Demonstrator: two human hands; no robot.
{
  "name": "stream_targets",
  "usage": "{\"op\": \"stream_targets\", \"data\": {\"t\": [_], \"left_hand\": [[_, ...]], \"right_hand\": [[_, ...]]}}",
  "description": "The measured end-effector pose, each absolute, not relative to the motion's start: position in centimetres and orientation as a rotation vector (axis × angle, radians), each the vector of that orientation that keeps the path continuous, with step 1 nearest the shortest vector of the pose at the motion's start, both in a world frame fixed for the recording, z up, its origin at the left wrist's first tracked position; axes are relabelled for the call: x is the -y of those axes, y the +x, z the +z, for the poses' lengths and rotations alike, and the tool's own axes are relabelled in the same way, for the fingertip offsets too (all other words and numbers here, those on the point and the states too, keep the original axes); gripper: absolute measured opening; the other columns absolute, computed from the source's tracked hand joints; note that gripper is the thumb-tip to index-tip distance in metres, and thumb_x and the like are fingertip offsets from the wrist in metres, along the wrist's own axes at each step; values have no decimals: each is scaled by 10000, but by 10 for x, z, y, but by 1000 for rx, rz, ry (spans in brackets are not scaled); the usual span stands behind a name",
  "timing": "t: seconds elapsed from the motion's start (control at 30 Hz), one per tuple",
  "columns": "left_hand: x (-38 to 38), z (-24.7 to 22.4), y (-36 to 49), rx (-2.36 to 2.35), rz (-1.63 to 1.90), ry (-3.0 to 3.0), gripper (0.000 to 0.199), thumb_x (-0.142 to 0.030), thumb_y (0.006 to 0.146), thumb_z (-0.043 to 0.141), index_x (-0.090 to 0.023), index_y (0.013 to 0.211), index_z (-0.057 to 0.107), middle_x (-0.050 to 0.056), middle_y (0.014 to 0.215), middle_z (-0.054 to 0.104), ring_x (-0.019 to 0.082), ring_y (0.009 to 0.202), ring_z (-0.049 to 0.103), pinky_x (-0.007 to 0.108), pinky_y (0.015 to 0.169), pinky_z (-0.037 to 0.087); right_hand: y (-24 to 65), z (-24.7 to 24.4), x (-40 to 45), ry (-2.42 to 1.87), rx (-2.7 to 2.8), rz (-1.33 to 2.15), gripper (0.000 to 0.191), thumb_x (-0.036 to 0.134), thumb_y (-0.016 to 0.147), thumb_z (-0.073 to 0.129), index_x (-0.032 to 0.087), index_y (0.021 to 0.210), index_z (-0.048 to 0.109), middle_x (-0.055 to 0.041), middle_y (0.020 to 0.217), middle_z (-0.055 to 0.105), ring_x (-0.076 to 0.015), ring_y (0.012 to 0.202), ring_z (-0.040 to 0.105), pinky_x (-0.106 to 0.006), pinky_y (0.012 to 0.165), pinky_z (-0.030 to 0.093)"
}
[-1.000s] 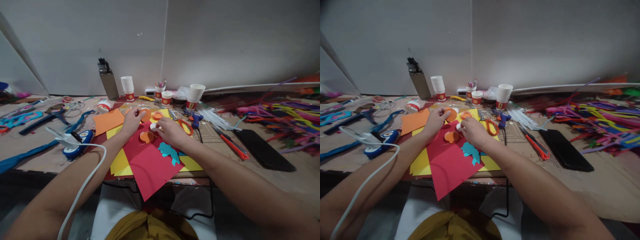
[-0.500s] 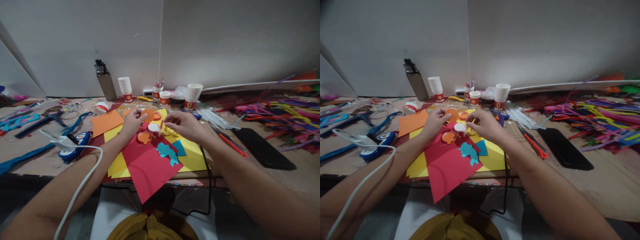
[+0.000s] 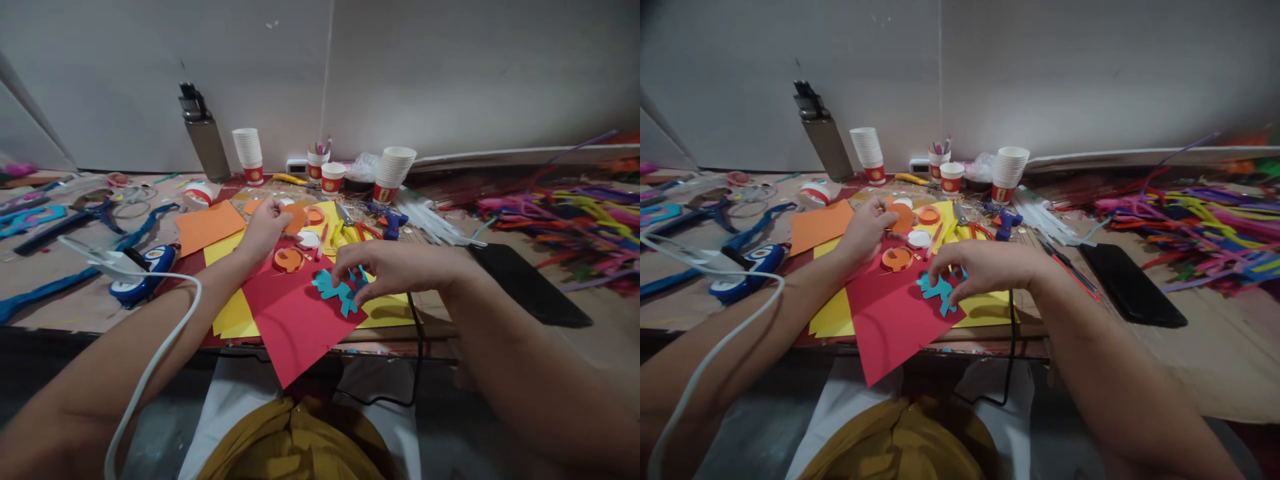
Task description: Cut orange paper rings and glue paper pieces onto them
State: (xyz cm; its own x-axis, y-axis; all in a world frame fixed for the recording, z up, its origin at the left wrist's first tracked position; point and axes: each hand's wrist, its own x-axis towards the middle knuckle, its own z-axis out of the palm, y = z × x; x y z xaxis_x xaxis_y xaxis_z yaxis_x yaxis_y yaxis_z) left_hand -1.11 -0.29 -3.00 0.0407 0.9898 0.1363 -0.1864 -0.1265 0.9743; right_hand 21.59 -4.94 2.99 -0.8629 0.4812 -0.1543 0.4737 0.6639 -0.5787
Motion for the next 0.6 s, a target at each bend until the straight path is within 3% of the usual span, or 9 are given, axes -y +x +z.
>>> {"op": "stream_targets", "data": {"t": [0.33,0.6], "left_hand": [[-1,-35,-11,-1005,1418,1212,247,-173,737,636,-193,893,445,-28,721,629,102,578,617,222,490,538],[-3,-37,-10,-1008,1407,1213,221,-221,757,642,-172,907,487,-1,739,659,113,606,631,229,505,547]], "right_hand": [[203,10,52,-831,2980,908,158,98,722,729,206,836,717,-1,885,658,-131,764,574,-226,656,417],[202,9,49,-866,2987,1003,80,115,780,693,175,831,705,-4,835,683,-118,732,591,-208,641,427]]}}
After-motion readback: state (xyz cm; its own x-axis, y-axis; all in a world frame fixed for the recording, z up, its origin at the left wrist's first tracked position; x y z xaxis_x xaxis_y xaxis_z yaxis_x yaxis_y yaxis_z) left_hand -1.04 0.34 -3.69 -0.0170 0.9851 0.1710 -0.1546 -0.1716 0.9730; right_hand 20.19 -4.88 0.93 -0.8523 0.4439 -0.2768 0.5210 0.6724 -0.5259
